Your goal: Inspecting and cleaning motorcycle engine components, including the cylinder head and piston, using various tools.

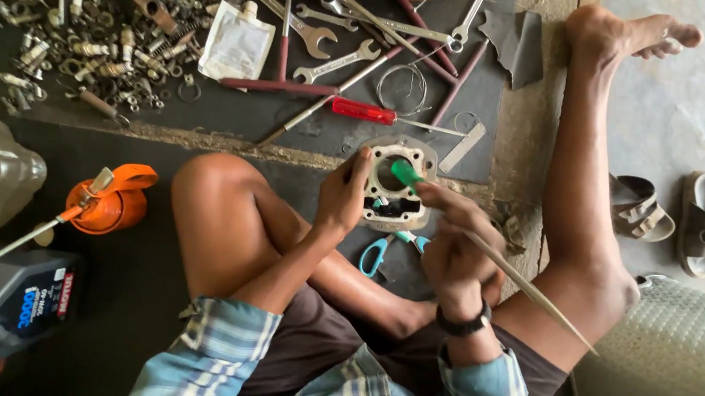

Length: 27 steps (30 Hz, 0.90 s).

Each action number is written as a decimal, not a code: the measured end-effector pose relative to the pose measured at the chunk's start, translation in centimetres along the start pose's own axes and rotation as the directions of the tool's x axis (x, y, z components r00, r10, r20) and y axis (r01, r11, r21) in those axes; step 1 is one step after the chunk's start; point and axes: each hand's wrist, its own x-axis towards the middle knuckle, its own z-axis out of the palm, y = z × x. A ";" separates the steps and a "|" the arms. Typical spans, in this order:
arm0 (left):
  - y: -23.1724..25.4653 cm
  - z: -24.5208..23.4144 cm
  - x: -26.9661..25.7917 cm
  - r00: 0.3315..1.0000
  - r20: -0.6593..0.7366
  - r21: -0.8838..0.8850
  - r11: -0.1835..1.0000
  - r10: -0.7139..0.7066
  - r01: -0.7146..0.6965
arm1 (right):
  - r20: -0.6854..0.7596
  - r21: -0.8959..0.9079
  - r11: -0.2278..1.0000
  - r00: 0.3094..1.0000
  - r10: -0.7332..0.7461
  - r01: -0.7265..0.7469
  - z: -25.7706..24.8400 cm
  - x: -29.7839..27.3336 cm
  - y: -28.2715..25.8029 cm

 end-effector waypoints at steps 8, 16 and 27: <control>0.1 0.2 0.3 0.999 0.021 -0.120 0.992 -0.030 0.033 | -0.057 -0.156 0.987 0.998 0.028 -0.036 0.7 -0.9 2.3; -0.7 0.3 0.4 0.994 -0.003 -0.152 0.982 0.114 -0.113 | -0.152 0.121 0.991 0.988 -0.030 0.048 0.5 0.4 0.8; -0.1 0.5 0.2 0.999 0.011 -0.097 0.994 0.048 -0.047 | 0.031 -0.404 0.901 0.982 0.186 -0.158 -0.2 -1.4 2.5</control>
